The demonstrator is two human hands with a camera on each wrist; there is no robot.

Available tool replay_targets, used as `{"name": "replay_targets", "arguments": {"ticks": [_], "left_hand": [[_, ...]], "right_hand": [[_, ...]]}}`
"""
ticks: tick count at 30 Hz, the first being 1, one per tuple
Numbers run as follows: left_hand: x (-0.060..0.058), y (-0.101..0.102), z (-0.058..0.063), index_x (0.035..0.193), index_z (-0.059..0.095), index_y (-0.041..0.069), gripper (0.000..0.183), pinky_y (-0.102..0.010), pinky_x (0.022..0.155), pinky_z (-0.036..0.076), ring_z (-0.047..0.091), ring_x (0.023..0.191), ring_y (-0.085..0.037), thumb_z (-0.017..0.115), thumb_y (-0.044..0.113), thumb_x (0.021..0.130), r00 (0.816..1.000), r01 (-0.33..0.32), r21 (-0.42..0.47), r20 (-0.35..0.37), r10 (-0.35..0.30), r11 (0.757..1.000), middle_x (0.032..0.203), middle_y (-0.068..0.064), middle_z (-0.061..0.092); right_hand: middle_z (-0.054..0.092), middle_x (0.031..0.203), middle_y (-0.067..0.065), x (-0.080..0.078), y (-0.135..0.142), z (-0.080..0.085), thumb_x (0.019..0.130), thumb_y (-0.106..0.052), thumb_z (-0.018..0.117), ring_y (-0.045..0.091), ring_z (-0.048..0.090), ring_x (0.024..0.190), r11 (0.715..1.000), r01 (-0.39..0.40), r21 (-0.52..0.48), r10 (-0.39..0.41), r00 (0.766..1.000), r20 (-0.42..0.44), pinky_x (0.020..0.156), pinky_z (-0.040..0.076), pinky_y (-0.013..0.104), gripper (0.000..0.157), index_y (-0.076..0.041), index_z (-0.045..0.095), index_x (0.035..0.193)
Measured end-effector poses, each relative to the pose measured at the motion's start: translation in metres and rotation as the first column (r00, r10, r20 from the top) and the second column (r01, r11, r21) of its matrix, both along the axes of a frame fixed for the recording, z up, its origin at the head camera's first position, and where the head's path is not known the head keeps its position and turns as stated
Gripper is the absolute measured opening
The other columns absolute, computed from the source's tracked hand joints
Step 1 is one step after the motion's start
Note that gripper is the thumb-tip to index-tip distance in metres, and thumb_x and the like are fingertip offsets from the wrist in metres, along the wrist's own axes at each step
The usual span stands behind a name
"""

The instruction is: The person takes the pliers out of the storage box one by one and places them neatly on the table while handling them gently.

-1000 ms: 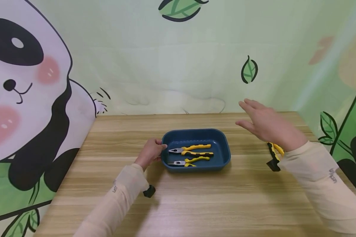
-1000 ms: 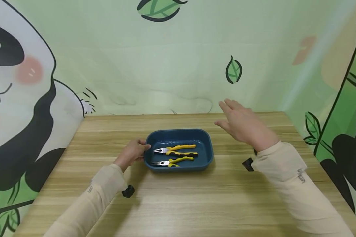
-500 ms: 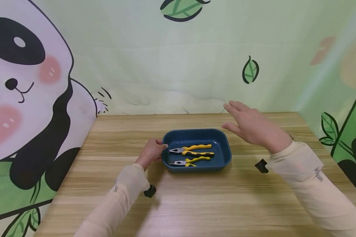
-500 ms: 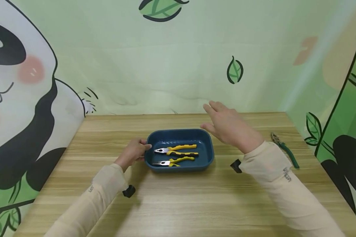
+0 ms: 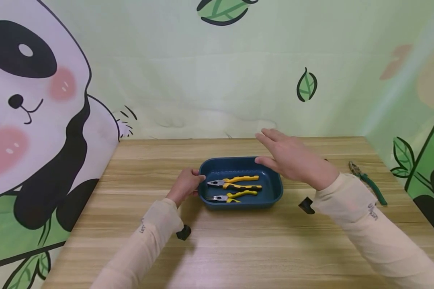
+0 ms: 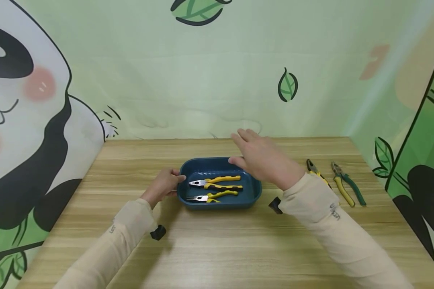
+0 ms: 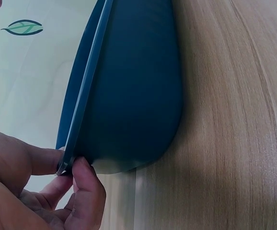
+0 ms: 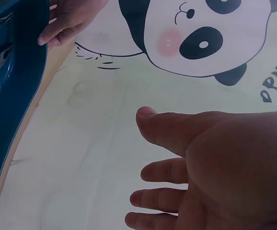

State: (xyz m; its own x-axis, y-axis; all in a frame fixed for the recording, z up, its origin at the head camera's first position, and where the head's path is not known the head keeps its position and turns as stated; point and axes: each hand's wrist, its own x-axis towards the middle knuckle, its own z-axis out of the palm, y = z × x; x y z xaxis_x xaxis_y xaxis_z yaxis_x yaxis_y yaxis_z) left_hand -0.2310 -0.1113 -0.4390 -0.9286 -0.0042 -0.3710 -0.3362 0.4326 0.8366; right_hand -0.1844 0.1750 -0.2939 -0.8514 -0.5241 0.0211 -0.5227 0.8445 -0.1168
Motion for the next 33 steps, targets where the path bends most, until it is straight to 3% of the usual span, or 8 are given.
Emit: {"name": "replay_targets", "arguments": {"ticks": [9,18,25,33], "left_hand": [[0.002,-0.002,0.0,0.116,0.054,-0.004,0.019,-0.033,0.063,0.052,0.047,0.073,-0.017,0.062,0.007,0.102,1.0,-0.008,0.053,-0.024,0.009,0.999,0.09,-0.006,0.046],[0.002,-0.002,0.001,0.118,0.055,-0.003,0.022,-0.041,0.075,0.056,0.047,0.077,-0.019,0.063,0.01,0.103,1.0,-0.018,0.025,-0.007,0.018,1.0,0.095,-0.007,0.047],[0.002,-0.003,-0.001,0.116,0.055,-0.003,0.019,-0.032,0.063,0.052,0.047,0.074,-0.018,0.063,0.009,0.103,1.0,-0.019,0.031,-0.013,0.02,0.999,0.091,-0.007,0.046],[0.001,-0.002,0.0,0.118,0.056,-0.003,0.022,-0.029,0.061,0.051,0.049,0.074,-0.019,0.064,0.011,0.103,1.0,-0.021,0.004,0.0,0.021,1.0,0.091,-0.007,0.047]], "right_hand": [[0.029,0.163,0.026,-0.001,-0.023,0.003,0.107,-0.038,0.058,0.043,0.029,0.15,0.999,-0.042,-0.001,0.042,0.998,0.037,0.117,0.03,0.057,0.07,0.003,0.033,0.158],[0.027,0.165,0.023,-0.004,-0.043,0.006,0.106,-0.042,0.058,0.042,0.029,0.15,0.997,-0.075,-0.004,0.075,0.996,0.051,0.118,0.03,0.056,0.072,0.0,0.033,0.159],[0.027,0.165,0.021,-0.002,-0.056,0.007,0.105,-0.045,0.058,0.04,0.028,0.151,0.995,-0.099,-0.005,0.099,0.994,0.053,0.118,0.03,0.056,0.073,-0.002,0.034,0.159],[0.027,0.165,0.022,0.0,-0.066,0.007,0.105,-0.043,0.058,0.04,0.028,0.151,0.99,-0.137,-0.013,0.138,0.989,0.045,0.12,0.027,0.051,0.072,0.0,0.035,0.158]]}}
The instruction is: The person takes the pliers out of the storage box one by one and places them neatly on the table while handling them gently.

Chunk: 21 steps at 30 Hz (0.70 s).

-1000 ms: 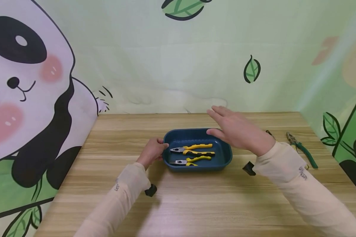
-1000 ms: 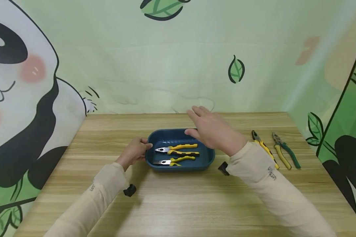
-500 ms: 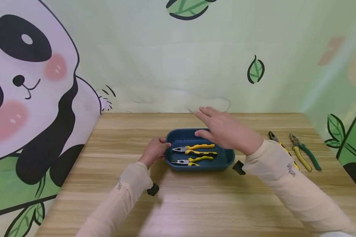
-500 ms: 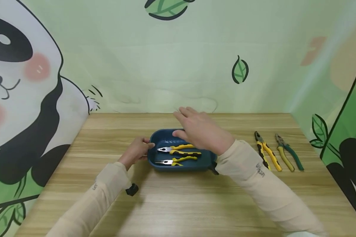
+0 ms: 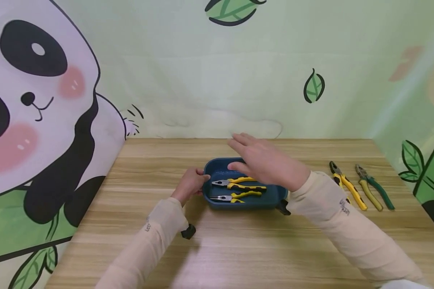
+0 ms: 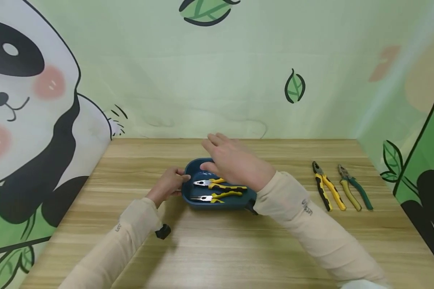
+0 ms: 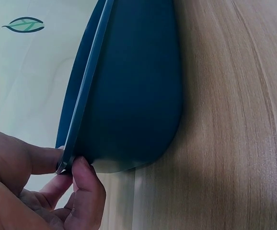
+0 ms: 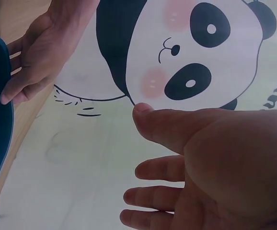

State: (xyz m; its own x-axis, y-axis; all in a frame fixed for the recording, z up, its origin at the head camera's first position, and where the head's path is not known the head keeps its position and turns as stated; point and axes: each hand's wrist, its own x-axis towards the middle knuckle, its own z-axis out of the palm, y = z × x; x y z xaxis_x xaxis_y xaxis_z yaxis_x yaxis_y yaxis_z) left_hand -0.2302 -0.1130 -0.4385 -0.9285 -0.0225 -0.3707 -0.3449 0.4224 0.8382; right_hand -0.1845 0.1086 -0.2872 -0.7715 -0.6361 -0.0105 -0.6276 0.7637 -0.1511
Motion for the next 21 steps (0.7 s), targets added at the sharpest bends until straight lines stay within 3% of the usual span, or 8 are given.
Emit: {"name": "replay_targets", "arguments": {"ticks": [14,21], "left_hand": [[0.001,0.0,0.001,0.119,0.056,-0.004,0.024,-0.032,0.064,0.053,0.05,0.073,-0.019,0.063,0.011,0.103,1.0,0.002,0.009,-0.012,-0.002,1.0,0.09,-0.007,0.048],[0.002,-0.001,0.002,0.124,0.056,-0.004,0.027,-0.038,0.073,0.056,0.052,0.077,-0.021,0.063,0.013,0.104,1.0,0.0,0.002,0.005,0.0,1.0,0.095,-0.009,0.051]], "right_hand": [[0.029,0.164,0.022,-0.002,-0.01,0.002,0.105,-0.043,0.058,0.041,0.027,0.151,1.0,-0.013,-0.002,0.013,1.0,0.023,0.12,0.027,0.053,0.071,-0.003,0.035,0.159],[0.032,0.163,0.022,-0.007,-0.012,0.0,0.105,-0.043,0.058,0.041,0.029,0.15,1.0,-0.017,0.008,0.016,1.0,0.021,0.119,0.028,0.054,0.07,-0.002,0.037,0.158]]}}
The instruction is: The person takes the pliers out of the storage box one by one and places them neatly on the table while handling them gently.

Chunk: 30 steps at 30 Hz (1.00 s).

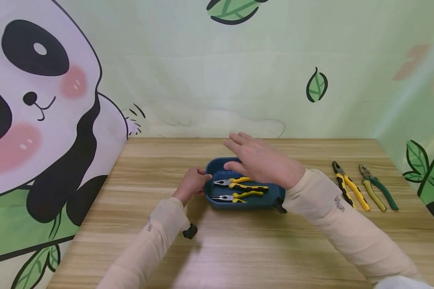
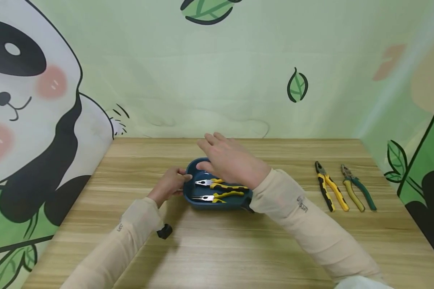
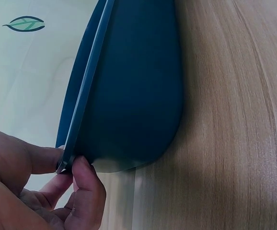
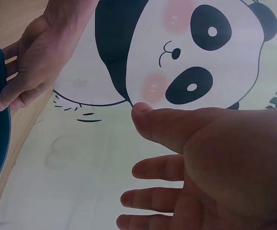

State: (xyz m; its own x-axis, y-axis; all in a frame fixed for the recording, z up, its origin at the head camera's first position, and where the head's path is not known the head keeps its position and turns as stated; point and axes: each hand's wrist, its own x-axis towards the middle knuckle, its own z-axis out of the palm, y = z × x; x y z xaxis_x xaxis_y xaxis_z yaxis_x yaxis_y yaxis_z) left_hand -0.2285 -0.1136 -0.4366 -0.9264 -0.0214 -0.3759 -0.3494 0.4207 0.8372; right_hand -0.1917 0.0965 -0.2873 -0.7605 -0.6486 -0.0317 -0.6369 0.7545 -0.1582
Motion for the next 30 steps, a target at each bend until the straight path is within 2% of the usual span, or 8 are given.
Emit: {"name": "replay_targets", "arguments": {"ticks": [12,24,30], "left_hand": [[0.0,0.0,-0.001,0.121,0.055,-0.004,0.025,-0.041,0.075,0.057,0.053,0.078,-0.021,0.063,0.011,0.103,1.0,0.006,0.006,-0.008,-0.006,1.0,0.096,-0.009,0.05],[0.0,0.001,0.0,0.121,0.055,-0.004,0.024,-0.041,0.076,0.057,0.054,0.082,-0.024,0.063,0.012,0.104,1.0,-0.001,-0.005,-0.004,0.001,1.0,0.102,-0.012,0.053],[0.0,0.001,0.0,0.122,0.055,-0.003,0.025,-0.043,0.08,0.058,0.055,0.085,-0.024,0.062,0.013,0.104,1.0,-0.003,-0.013,0.005,0.003,1.0,0.105,-0.013,0.054]], "right_hand": [[0.036,0.161,0.023,-0.009,0.003,-0.008,0.106,-0.041,0.058,0.04,0.034,0.148,1.0,0.004,0.001,-0.004,1.0,0.013,0.119,0.029,0.053,0.067,-0.001,0.039,0.156],[0.037,0.16,0.024,-0.024,0.005,-0.022,0.106,-0.039,0.059,0.039,0.035,0.148,0.999,0.025,0.021,-0.027,0.997,0.078,0.119,0.029,0.051,0.066,0.001,0.04,0.155],[0.037,0.161,0.022,-0.032,0.007,-0.031,0.106,-0.039,0.059,0.038,0.037,0.147,0.999,0.05,0.02,-0.052,0.986,0.156,0.119,0.03,0.05,0.066,0.0,0.04,0.156]]}}
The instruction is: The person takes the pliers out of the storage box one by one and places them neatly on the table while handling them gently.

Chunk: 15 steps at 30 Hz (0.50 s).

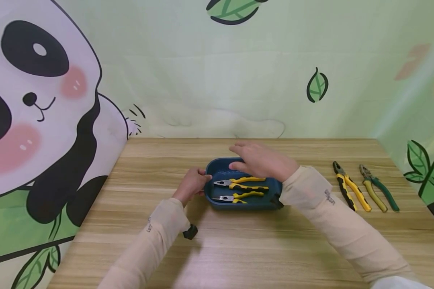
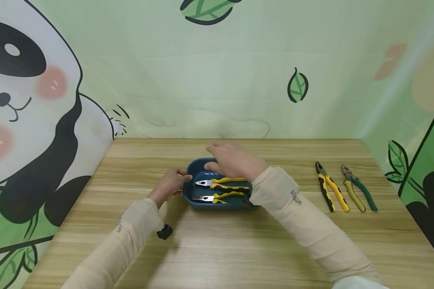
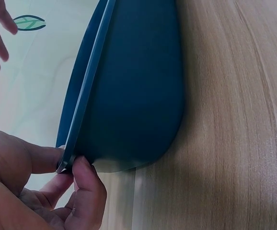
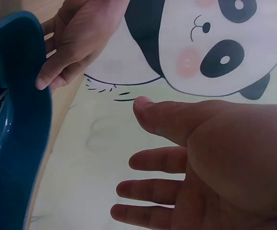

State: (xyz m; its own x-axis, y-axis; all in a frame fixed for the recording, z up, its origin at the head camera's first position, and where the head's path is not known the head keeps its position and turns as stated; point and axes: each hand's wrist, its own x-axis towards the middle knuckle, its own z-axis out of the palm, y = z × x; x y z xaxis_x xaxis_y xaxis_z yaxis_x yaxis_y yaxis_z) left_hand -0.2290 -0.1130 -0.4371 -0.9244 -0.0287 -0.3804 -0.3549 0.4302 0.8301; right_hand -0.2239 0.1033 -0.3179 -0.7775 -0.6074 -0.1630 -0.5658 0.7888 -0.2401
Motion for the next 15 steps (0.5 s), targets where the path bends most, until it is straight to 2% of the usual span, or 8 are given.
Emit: {"name": "replay_targets", "arguments": {"ticks": [5,15], "left_hand": [[0.0,0.0,-0.001,0.122,0.055,-0.003,0.025,-0.044,0.081,0.057,0.055,0.085,-0.024,0.062,0.012,0.104,1.0,-0.001,0.005,0.004,0.001,1.0,0.105,-0.013,0.054],[0.0,0.001,-0.001,0.121,0.055,-0.003,0.024,-0.042,0.079,0.057,0.056,0.089,-0.026,0.062,0.013,0.104,1.0,-0.004,-0.004,0.007,0.004,1.0,0.107,-0.013,0.055]], "right_hand": [[0.038,0.16,0.021,-0.005,0.0,-0.008,0.106,-0.041,0.058,0.037,0.038,0.147,1.0,0.021,0.011,-0.021,0.999,0.046,0.119,0.031,0.05,0.066,-0.002,0.04,0.156],[0.041,0.158,0.022,-0.012,-0.004,-0.021,0.106,-0.04,0.058,0.038,0.04,0.145,1.0,0.009,0.022,-0.01,0.996,0.084,0.119,0.031,0.051,0.065,0.0,0.041,0.155]]}}
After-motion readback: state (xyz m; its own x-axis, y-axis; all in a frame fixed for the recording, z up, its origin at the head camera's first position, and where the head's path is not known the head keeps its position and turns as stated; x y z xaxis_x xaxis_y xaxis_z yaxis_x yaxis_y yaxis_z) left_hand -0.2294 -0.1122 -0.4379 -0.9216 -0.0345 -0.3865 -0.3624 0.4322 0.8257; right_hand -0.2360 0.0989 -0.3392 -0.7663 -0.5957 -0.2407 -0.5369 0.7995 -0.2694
